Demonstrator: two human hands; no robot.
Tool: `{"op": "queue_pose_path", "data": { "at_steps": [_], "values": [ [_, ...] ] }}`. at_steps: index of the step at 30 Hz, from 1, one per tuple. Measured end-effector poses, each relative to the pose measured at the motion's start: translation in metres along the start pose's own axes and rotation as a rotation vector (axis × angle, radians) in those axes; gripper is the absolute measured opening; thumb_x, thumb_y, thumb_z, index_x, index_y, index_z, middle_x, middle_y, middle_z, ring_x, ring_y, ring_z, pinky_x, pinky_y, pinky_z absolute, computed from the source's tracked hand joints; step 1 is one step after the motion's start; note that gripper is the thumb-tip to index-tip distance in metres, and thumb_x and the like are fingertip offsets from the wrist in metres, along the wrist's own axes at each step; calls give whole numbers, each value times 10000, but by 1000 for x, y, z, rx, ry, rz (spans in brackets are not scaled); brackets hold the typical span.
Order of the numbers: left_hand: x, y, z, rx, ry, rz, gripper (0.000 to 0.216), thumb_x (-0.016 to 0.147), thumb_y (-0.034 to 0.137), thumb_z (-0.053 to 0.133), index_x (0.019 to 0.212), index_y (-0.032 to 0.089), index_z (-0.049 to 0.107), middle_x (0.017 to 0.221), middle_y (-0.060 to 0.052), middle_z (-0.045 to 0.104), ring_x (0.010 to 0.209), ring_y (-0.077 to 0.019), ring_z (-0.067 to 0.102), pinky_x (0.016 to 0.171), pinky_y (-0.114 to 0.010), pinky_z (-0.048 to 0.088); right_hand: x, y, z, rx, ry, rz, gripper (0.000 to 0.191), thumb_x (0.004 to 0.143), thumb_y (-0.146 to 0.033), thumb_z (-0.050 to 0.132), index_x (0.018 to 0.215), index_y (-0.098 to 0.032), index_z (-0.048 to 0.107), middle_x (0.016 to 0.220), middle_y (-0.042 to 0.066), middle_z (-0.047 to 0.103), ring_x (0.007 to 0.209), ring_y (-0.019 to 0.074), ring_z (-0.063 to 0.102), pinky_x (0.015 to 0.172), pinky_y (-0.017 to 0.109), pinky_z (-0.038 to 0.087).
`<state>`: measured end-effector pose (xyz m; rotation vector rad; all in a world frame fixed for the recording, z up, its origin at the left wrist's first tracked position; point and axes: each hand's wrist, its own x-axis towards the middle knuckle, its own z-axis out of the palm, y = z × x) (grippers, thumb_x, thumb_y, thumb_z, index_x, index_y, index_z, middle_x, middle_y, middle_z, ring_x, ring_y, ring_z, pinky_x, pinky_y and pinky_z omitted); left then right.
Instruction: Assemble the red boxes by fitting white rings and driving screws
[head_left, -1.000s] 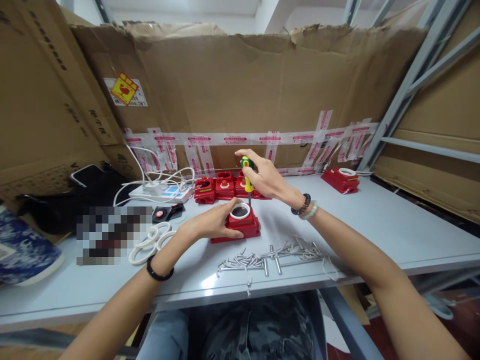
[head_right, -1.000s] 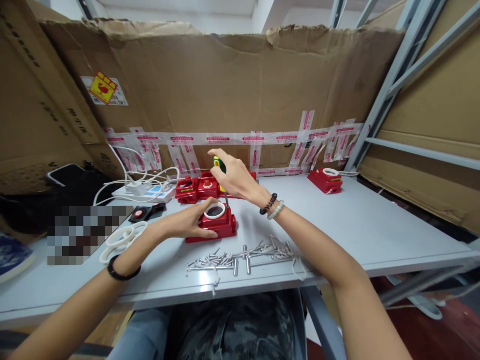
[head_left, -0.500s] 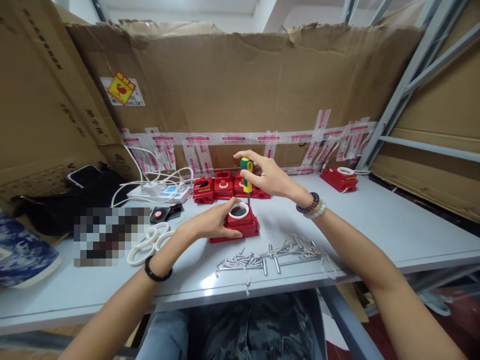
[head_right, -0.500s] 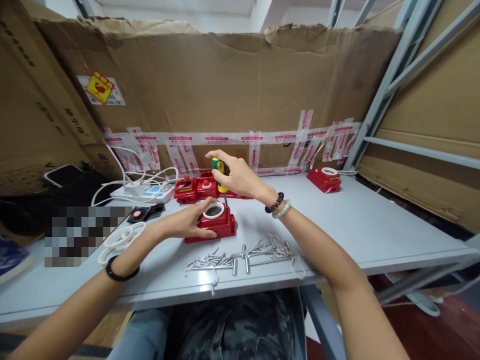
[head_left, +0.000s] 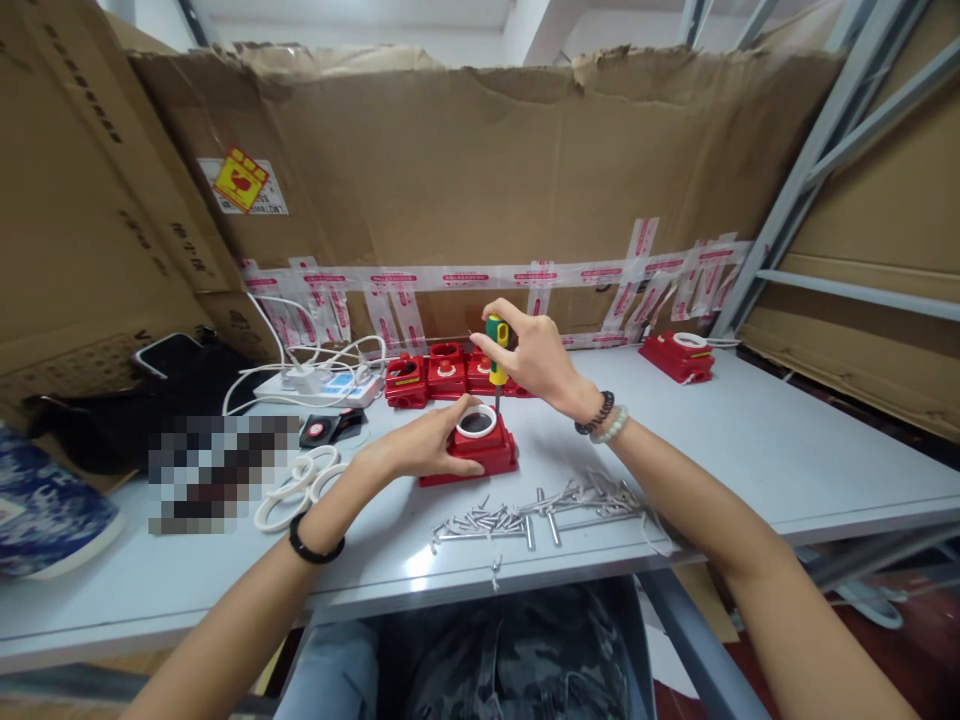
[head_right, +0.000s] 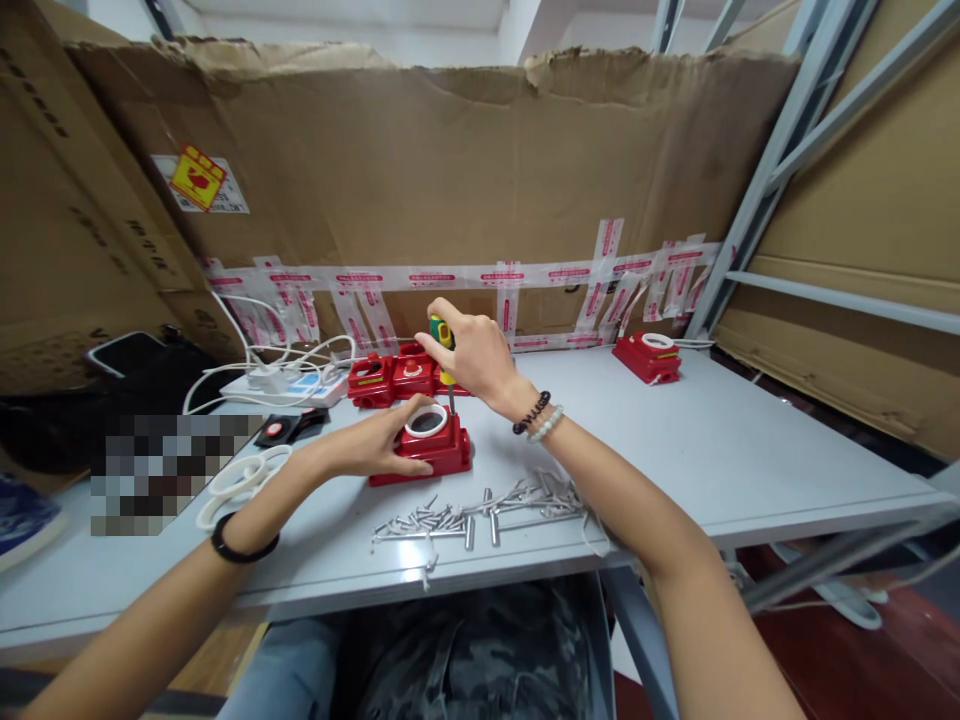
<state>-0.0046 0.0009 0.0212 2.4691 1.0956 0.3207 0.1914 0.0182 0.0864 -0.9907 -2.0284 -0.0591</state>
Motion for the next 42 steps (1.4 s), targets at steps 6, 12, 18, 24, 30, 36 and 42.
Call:
{"op": "queue_pose_path", "data": {
  "at_steps": [6, 12, 18, 24, 30, 36, 42],
  "values": [
    [0, 0, 0, 6, 9, 5, 806, 691, 587, 677, 1312, 178, 366, 1262, -154, 565, 1082, -322, 568, 879, -381, 438, 1, -1, -5, -14, -51, 24, 313, 916, -414, 436, 1112, -204, 560, 753, 4, 604, 607, 132, 494, 608, 276, 349],
    [0, 0, 0, -2, -1, 7, 791, 694, 583, 678, 1304, 185, 370, 1267, -143, 565, 1094, -318, 564, 896, -377, 431, 4, 4, -7, 204, -133, -82, 261, 873, -352, 519, 1087, -205, 539, 859, -4, 611, 639, 110, 490, 642, 260, 384],
    [0, 1, 0, 12, 5, -13, 835, 687, 593, 679, 1329, 172, 349, 1299, -163, 546, 1123, -338, 551, 912, -400, 428, 2, -9, 9, -93, 34, 33, 254, 890, -419, 481, 976, -193, 561, 735, 10, 585, 614, 140, 462, 608, 287, 339],
    [0, 3, -2, -14, 0, 15, 758, 697, 551, 686, 1289, 198, 372, 1280, -141, 564, 1088, -314, 574, 894, -381, 436, 9, 2, -13, 388, -370, -117, 389, 865, -212, 475, 1251, -213, 424, 1019, 37, 610, 768, 119, 536, 708, 268, 424],
    [0, 0, -1, -22, 6, 5, 765, 677, 578, 684, 1274, 195, 399, 1238, -137, 581, 1056, -311, 579, 862, -375, 437, 8, 7, -4, 91, -86, -10, 189, 843, -323, 579, 984, -205, 535, 725, -30, 548, 580, 102, 424, 604, 262, 360],
    [-1, 2, -2, -4, -8, 9, 758, 689, 574, 682, 1277, 194, 391, 1257, -135, 570, 1072, -309, 574, 881, -377, 436, 10, -2, 0, -146, -54, 55, 201, 849, -361, 574, 949, -192, 534, 630, -22, 522, 553, 132, 407, 592, 288, 327],
    [-1, 2, -2, -7, 0, 21, 753, 696, 568, 676, 1293, 214, 386, 1281, -127, 564, 1096, -314, 568, 897, -380, 432, 16, 5, -32, 199, -453, -159, 311, 798, -199, 565, 1105, -222, 521, 949, 15, 622, 756, 136, 527, 689, 275, 398]
  ]
}}
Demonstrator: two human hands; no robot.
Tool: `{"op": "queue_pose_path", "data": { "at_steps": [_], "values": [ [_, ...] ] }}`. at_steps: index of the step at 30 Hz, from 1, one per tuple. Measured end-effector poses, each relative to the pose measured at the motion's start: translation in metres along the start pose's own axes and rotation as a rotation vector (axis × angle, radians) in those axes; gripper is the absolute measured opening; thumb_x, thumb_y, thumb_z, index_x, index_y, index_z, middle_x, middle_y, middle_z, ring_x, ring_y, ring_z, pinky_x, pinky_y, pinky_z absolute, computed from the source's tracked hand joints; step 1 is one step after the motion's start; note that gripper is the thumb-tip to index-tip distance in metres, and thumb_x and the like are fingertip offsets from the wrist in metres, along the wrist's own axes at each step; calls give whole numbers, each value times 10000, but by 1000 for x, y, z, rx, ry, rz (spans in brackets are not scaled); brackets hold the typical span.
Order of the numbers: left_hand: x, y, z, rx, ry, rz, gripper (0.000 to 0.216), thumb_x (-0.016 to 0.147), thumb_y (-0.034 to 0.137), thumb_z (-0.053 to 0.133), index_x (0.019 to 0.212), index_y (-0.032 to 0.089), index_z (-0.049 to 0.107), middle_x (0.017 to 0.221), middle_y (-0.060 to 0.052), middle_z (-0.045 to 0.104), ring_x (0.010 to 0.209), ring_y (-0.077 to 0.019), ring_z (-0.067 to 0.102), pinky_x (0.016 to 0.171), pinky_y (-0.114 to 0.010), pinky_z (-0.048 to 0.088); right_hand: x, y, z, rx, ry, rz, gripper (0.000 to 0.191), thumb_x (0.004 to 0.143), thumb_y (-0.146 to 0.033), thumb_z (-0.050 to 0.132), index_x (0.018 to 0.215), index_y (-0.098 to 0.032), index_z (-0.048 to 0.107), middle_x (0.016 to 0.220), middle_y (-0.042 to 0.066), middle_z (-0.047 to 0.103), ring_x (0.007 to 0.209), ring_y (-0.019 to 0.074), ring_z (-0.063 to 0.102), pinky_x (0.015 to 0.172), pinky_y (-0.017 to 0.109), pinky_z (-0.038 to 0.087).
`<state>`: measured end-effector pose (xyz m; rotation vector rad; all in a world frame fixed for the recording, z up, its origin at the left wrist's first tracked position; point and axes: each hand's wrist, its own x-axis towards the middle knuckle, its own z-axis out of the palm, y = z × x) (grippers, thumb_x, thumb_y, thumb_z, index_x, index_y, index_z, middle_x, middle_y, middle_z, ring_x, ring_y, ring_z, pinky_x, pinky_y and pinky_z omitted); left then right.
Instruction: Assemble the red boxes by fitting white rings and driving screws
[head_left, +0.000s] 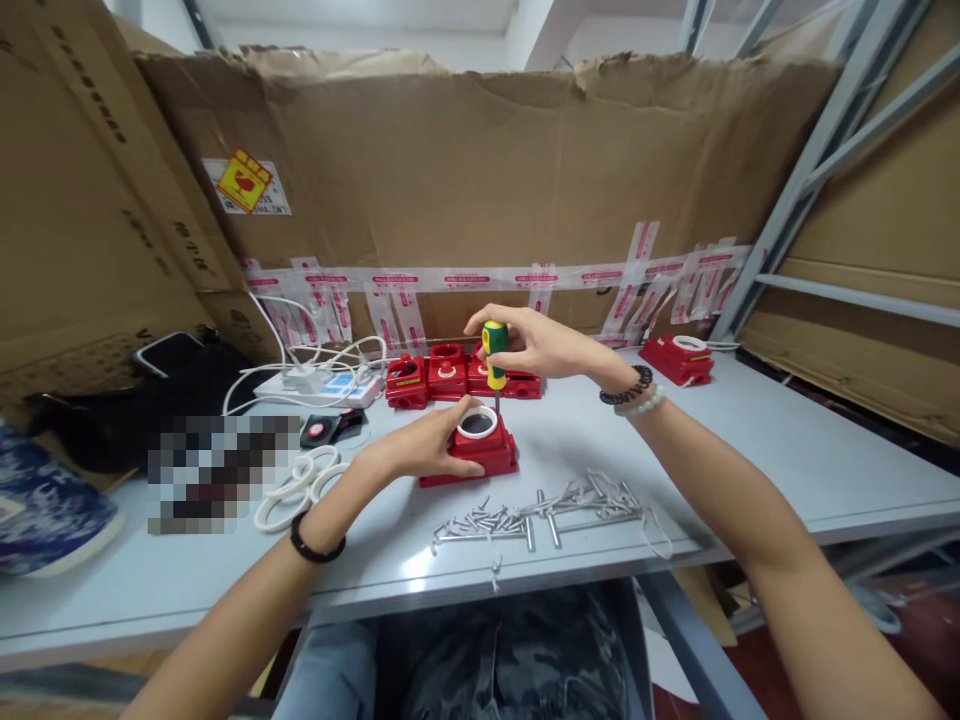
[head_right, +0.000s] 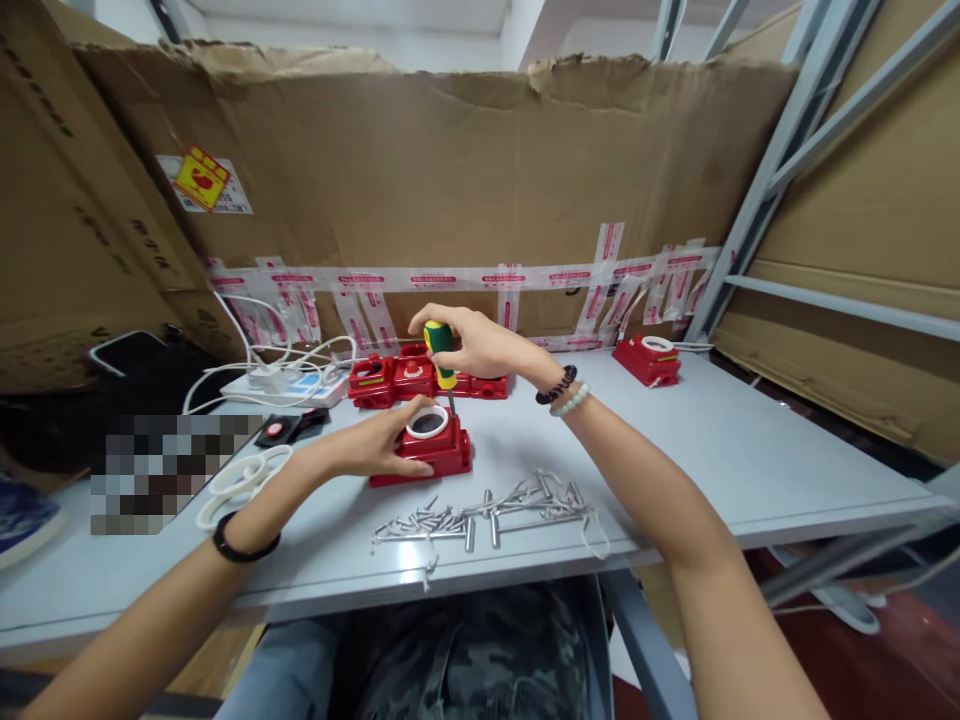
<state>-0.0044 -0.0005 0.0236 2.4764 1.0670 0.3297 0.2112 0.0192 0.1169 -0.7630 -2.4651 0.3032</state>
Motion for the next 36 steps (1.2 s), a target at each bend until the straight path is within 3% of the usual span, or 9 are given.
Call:
{"op": "queue_pose_path", "data": {
  "at_steps": [5, 10, 13, 16, 19, 24, 29, 32, 36],
  "values": [
    [1, -3, 2, 20, -4, -28, 824, 690, 593, 671, 1333, 194, 346, 1291, -152, 551, 1112, -327, 561, 908, -388, 429, 2, -5, 14, -175, 261, 133, 195, 770, -300, 651, 879, -199, 525, 720, -17, 578, 621, 125, 473, 620, 275, 359],
    [1, -2, 2, 44, -9, -30, 802, 699, 596, 669, 1317, 191, 356, 1315, -156, 537, 1138, -327, 550, 924, -385, 425, 10, -1, 34, -392, 428, 322, 216, 817, -343, 585, 935, -173, 526, 658, 16, 580, 581, 162, 491, 583, 292, 327],
    [1, 0, 1, 35, -10, -15, 764, 702, 571, 677, 1293, 192, 377, 1318, -152, 540, 1138, -324, 554, 918, -378, 426, 8, 5, 27, -297, 354, 235, 307, 823, -320, 570, 1088, -177, 511, 830, 50, 646, 694, 184, 560, 665, 309, 378],
    [1, 0, 0, 13, -6, -2, 748, 702, 562, 676, 1289, 202, 384, 1292, -139, 560, 1111, -316, 565, 908, -381, 430, 4, 7, 10, -42, 128, 14, 415, 793, -213, 583, 1192, -213, 469, 1124, 63, 616, 878, 164, 571, 769, 294, 412],
    [1, 0, 0, 15, -2, -16, 770, 696, 577, 672, 1300, 198, 381, 1277, -145, 565, 1091, -318, 570, 898, -385, 433, 2, 6, 0, 66, -17, -40, 316, 790, -193, 590, 1098, -206, 520, 1009, 31, 626, 823, 141, 552, 734, 275, 419],
    [1, 1, 0, 21, -10, -41, 820, 688, 558, 679, 1332, 161, 361, 1300, -168, 553, 1127, -335, 556, 919, -389, 426, 7, -2, 14, -186, 250, 172, 240, 739, -284, 693, 857, -185, 509, 723, -16, 558, 638, 128, 474, 624, 277, 367],
    [1, 3, 0, 41, -16, -43, 853, 689, 578, 672, 1348, 147, 346, 1325, -173, 536, 1154, -331, 546, 939, -373, 416, 14, -1, 35, -321, 377, 305, 241, 793, -307, 634, 946, -175, 503, 682, -10, 547, 604, 143, 469, 611, 291, 356],
    [1, 3, 0, 55, -11, -51, 856, 691, 582, 666, 1356, 158, 334, 1331, -169, 536, 1149, -334, 550, 930, -376, 419, 12, 5, 30, -193, 313, 194, 332, 812, -294, 611, 1110, -205, 493, 822, 3, 595, 694, 157, 526, 690, 310, 401],
    [0, 3, -1, 58, -11, -41, 821, 698, 582, 659, 1336, 160, 361, 1308, -161, 555, 1130, -334, 563, 901, -371, 429, 9, 10, 10, 107, 29, -17, 403, 771, -127, 578, 1154, -230, 505, 989, 11, 617, 840, 146, 560, 750, 288, 430]
  ]
}}
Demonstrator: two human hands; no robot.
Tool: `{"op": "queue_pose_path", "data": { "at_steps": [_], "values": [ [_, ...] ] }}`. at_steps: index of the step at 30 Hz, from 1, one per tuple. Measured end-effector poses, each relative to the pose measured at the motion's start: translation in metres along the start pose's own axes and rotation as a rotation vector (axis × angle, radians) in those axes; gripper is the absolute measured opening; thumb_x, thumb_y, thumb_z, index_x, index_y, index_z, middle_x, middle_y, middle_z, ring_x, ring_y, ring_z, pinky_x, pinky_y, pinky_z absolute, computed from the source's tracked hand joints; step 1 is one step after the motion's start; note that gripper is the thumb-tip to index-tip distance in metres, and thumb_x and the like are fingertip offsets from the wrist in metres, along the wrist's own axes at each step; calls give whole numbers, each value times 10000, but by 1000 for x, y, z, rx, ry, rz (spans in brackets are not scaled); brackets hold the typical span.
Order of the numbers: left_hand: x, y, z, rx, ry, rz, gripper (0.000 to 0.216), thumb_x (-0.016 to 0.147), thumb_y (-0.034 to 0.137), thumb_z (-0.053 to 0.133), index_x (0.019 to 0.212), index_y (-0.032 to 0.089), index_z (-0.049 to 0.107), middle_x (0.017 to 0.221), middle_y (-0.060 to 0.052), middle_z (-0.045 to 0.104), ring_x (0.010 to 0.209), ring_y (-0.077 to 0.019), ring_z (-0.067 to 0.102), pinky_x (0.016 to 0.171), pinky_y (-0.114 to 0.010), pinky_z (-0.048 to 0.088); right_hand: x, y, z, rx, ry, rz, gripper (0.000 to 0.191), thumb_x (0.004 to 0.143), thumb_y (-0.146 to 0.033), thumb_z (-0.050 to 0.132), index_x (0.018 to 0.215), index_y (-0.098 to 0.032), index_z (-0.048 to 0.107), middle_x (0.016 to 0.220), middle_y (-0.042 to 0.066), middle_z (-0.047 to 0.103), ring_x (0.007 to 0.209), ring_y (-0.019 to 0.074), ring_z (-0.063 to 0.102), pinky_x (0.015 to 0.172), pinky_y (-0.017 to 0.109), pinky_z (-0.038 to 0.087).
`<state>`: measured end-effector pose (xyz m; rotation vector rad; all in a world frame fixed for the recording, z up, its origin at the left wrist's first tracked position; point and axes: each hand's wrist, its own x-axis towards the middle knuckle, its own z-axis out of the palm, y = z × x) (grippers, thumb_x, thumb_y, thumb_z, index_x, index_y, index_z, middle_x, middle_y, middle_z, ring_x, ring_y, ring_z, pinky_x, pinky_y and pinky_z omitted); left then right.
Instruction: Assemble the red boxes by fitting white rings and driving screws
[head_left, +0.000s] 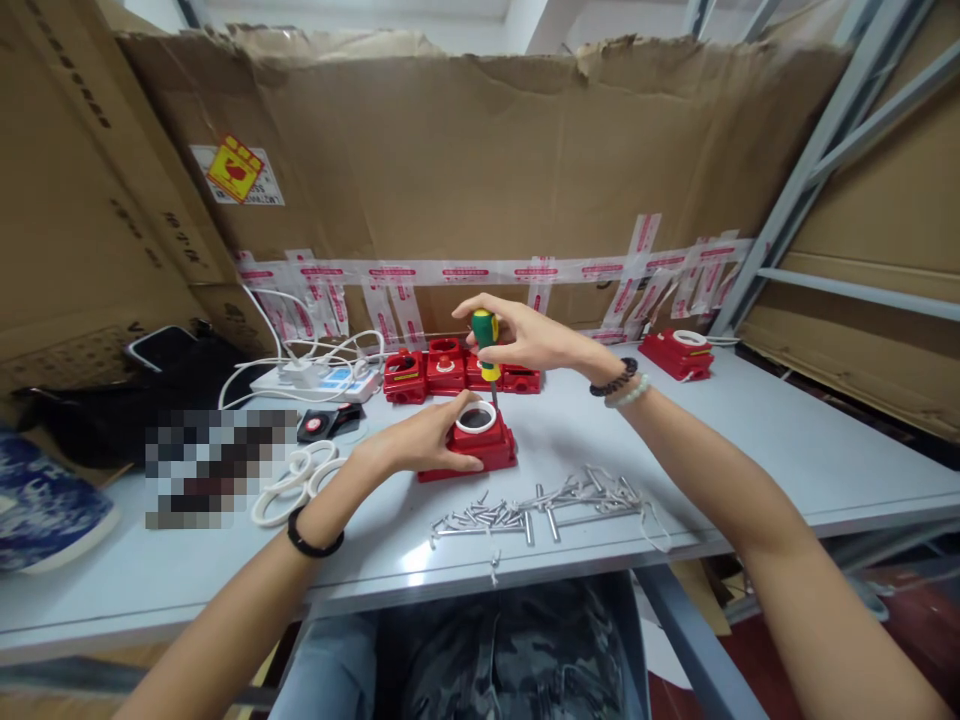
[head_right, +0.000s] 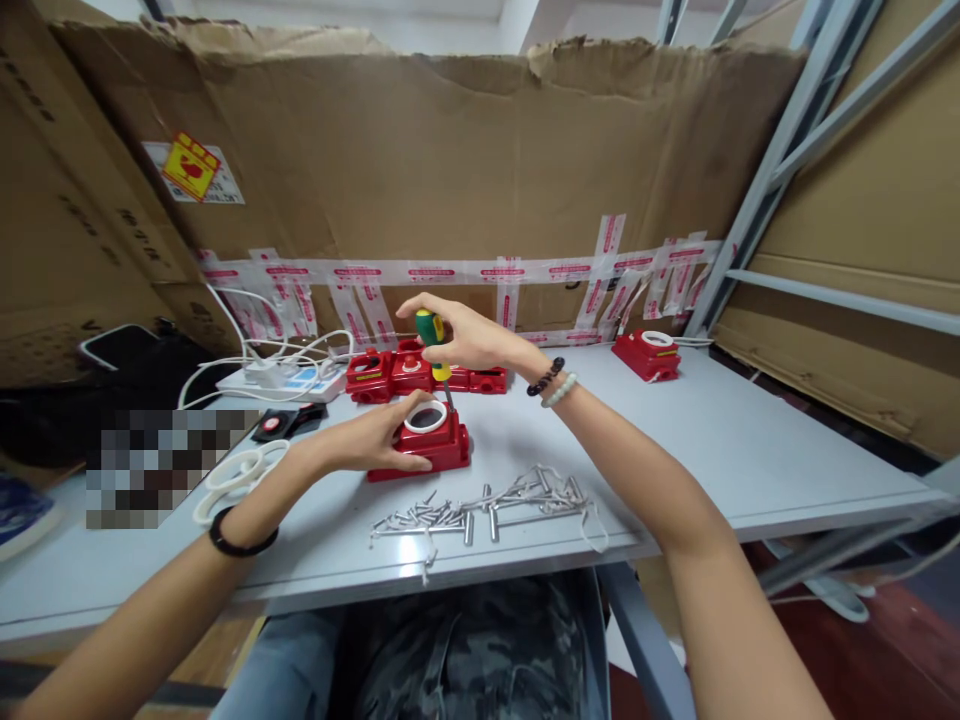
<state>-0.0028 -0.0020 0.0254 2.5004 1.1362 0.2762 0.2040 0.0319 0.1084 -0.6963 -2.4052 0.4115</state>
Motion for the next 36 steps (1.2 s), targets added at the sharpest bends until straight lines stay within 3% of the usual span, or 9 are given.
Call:
{"op": "queue_pose_path", "data": {
  "at_steps": [3, 7, 11, 15, 18, 23, 27, 31, 36],
  "values": [
    [0, -2, 0, 12, -1, -7, 845, 696, 595, 659, 1348, 156, 349, 1316, -168, 543, 1130, -333, 558, 892, -367, 430, -2, -2, -7, 28, -5, 10, 327, 763, -121, 580, 1074, -215, 545, 959, 4, 623, 784, 133, 554, 710, 285, 421],
    [0, -2, 1, 15, -5, -7, 852, 695, 597, 657, 1354, 159, 343, 1325, -165, 535, 1128, -326, 559, 889, -358, 426, -5, -4, 3, -197, 262, 139, 248, 726, -250, 692, 917, -195, 545, 781, -10, 596, 666, 130, 510, 637, 283, 374],
    [0, 0, 0, 29, -8, -22, 835, 691, 613, 648, 1332, 156, 370, 1290, -167, 561, 1091, -332, 579, 849, -357, 436, -5, -4, 23, -414, 464, 288, 237, 759, -319, 653, 895, -197, 503, 632, -15, 534, 559, 140, 463, 563, 281, 305],
    [1, 1, 0, 33, -9, -10, 830, 696, 610, 651, 1327, 151, 365, 1306, -174, 551, 1123, -337, 565, 867, -359, 436, 0, -2, 30, -521, 484, 301, 175, 790, -321, 586, 902, -214, 506, 611, -8, 517, 549, 157, 469, 551, 280, 275],
    [1, 0, 0, 29, -7, 0, 812, 703, 598, 653, 1321, 159, 362, 1333, -173, 533, 1152, -333, 552, 904, -364, 426, 2, -1, 19, -425, 515, 218, 138, 767, -291, 587, 831, -218, 490, 593, -33, 489, 534, 133, 437, 554, 274, 299],
    [0, -1, 0, 10, 2, 11, 842, 698, 591, 662, 1348, 173, 330, 1369, -167, 502, 1193, -334, 525, 950, -375, 406, -18, -10, 3, -133, 809, 120, 159, 717, -215, 595, 737, -220, 438, 624, -57, 444, 565, 102, 408, 571, 265, 366],
    [1, -2, 1, -7, 4, 28, 792, 711, 558, 669, 1326, 179, 345, 1277, -154, 565, 1103, -320, 573, 896, -379, 441, -47, -24, 28, 123, 624, 129, 152, 717, -212, 605, 749, -213, 457, 611, -69, 423, 529, 82, 389, 500, 238, 352],
    [2, -6, 3, -18, 20, 72, 774, 713, 551, 675, 1317, 186, 357, 1220, -145, 591, 1062, -322, 584, 854, -386, 456, -60, -29, 54, 157, 532, 111, 158, 713, -207, 614, 745, -209, 459, 602, -78, 426, 514, 67, 373, 480, 224, 331],
    [1, -5, 2, -25, 17, 61, 775, 720, 553, 674, 1325, 203, 340, 1226, -137, 590, 1053, -309, 588, 858, -382, 451, -62, -22, 53, 121, 494, 141, 161, 690, -197, 613, 742, -205, 461, 609, -79, 417, 530, 69, 367, 505, 227, 337]
  ]
}}
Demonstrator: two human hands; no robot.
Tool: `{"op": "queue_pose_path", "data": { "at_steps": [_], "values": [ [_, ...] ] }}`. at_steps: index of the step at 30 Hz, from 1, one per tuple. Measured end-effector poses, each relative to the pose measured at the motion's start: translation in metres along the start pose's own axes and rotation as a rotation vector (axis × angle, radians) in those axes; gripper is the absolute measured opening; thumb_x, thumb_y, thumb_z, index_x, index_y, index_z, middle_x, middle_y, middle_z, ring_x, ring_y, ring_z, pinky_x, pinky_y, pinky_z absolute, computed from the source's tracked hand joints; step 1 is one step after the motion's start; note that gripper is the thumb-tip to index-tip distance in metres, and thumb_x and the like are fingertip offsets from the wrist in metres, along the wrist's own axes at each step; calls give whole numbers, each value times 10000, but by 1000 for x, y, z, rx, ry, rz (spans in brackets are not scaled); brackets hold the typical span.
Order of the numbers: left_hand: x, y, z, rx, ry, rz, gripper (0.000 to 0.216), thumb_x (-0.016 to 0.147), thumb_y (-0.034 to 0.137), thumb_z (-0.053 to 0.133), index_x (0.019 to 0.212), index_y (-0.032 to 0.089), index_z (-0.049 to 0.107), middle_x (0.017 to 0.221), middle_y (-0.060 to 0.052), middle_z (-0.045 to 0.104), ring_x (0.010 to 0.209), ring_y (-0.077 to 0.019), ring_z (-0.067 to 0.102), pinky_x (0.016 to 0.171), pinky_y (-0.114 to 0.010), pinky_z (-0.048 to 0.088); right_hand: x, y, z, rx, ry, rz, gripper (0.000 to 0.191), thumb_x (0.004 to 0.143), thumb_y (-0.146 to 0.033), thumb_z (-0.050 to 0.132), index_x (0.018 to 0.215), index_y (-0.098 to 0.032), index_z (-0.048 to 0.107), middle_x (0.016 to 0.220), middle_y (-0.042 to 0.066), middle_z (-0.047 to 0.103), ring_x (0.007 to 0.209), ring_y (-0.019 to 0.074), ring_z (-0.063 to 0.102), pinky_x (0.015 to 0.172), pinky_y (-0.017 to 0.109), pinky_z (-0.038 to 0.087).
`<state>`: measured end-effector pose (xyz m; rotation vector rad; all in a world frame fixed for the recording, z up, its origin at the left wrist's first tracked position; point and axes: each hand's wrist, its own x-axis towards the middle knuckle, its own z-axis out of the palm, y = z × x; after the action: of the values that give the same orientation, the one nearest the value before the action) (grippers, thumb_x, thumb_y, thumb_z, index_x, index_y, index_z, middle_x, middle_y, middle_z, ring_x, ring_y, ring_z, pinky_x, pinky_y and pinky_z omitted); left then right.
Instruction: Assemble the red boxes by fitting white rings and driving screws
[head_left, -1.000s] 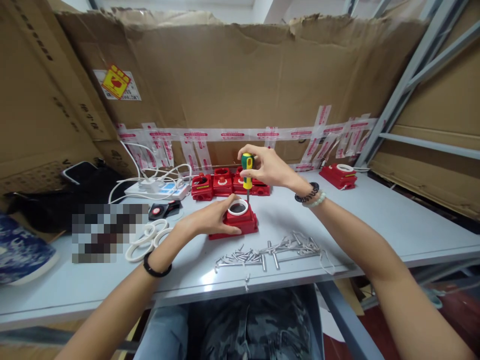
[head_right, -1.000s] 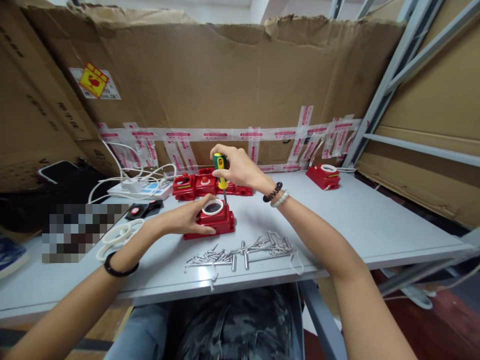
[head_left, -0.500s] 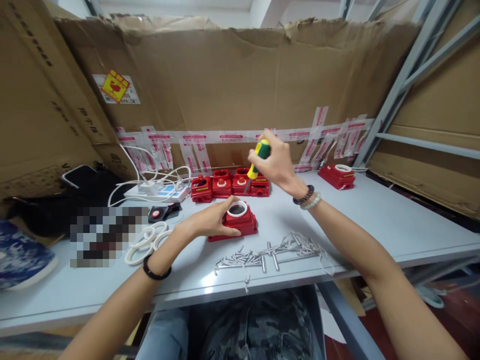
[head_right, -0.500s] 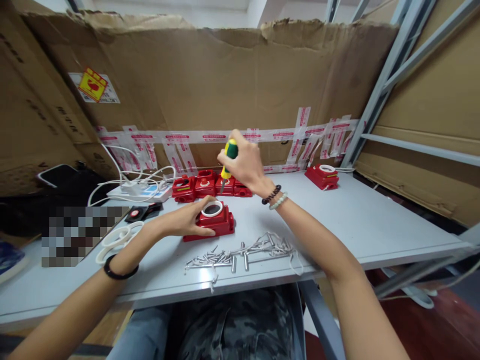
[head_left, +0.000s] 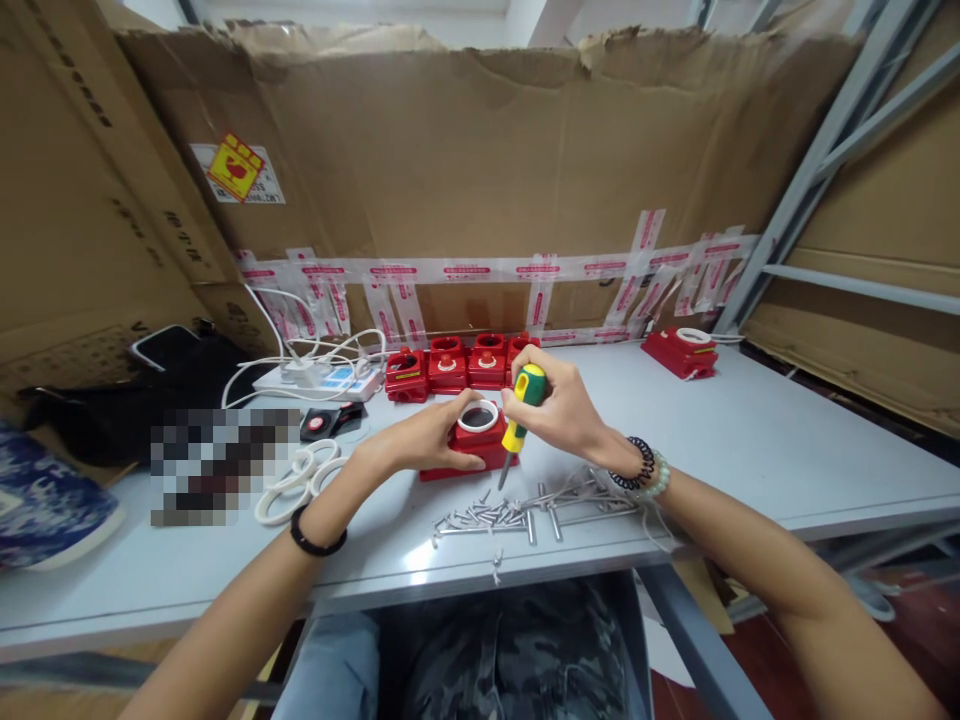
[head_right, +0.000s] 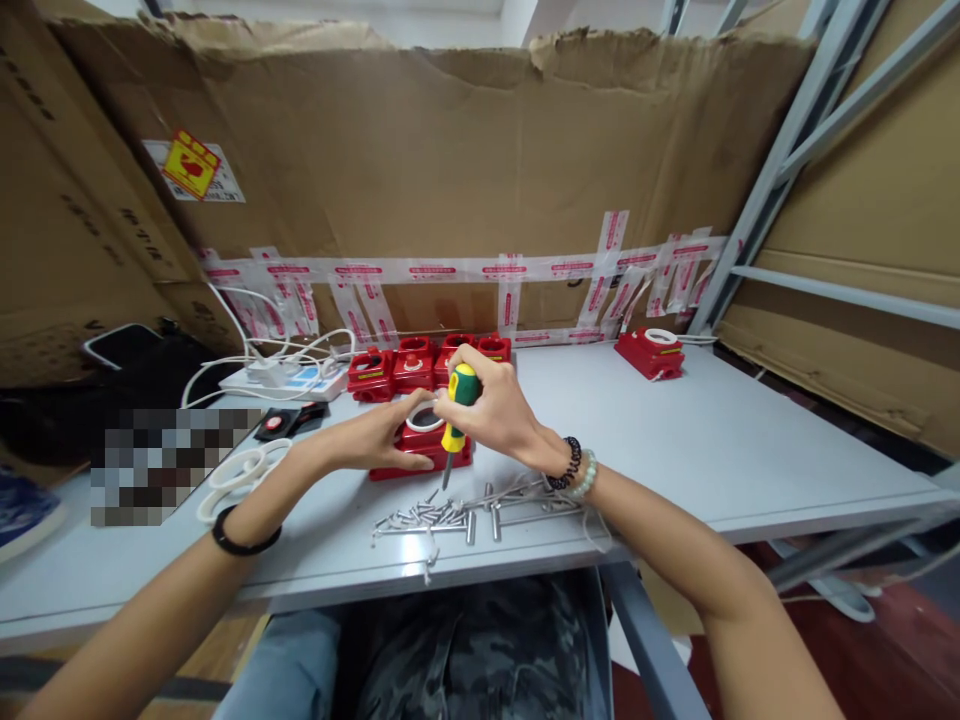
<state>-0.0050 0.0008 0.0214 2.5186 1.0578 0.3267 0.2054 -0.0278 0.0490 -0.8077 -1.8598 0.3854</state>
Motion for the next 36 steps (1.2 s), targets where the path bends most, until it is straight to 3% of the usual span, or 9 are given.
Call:
{"op": "queue_pose_path", "data": {
  "at_steps": [16, 28, 33, 36],
  "values": [
    [0, 4, -2, 19, -12, -36, 744, 707, 569, 665, 1287, 205, 375, 1266, -134, 573, 1079, -313, 577, 847, -353, 438, -3, 3, -2, -39, -65, 57, 161, 692, -213, 599, 744, -212, 446, 594, -79, 418, 529, 79, 374, 511, 234, 336],
    [-1, 2, -2, 10, -14, -30, 761, 708, 573, 662, 1303, 200, 369, 1257, -139, 576, 1066, -312, 578, 837, -352, 435, 6, -12, -24, -23, 123, 37, 172, 701, -226, 623, 727, -220, 453, 599, -69, 425, 510, 80, 383, 483, 245, 357],
    [-1, 4, -3, 20, -13, -43, 790, 693, 603, 650, 1311, 199, 371, 1257, -139, 577, 1085, -319, 571, 853, -361, 426, 16, -5, -34, -99, 322, 6, 171, 703, -240, 615, 703, -226, 445, 590, -63, 412, 515, 91, 375, 484, 259, 356],
    [-1, 7, -4, 23, -28, -69, 788, 692, 601, 648, 1302, 182, 378, 1270, -145, 570, 1097, -320, 570, 869, -359, 425, 20, 4, -35, -98, 349, 18, 171, 704, -237, 613, 703, -225, 442, 591, -64, 411, 513, 91, 385, 488, 261, 367]
  ]
}}
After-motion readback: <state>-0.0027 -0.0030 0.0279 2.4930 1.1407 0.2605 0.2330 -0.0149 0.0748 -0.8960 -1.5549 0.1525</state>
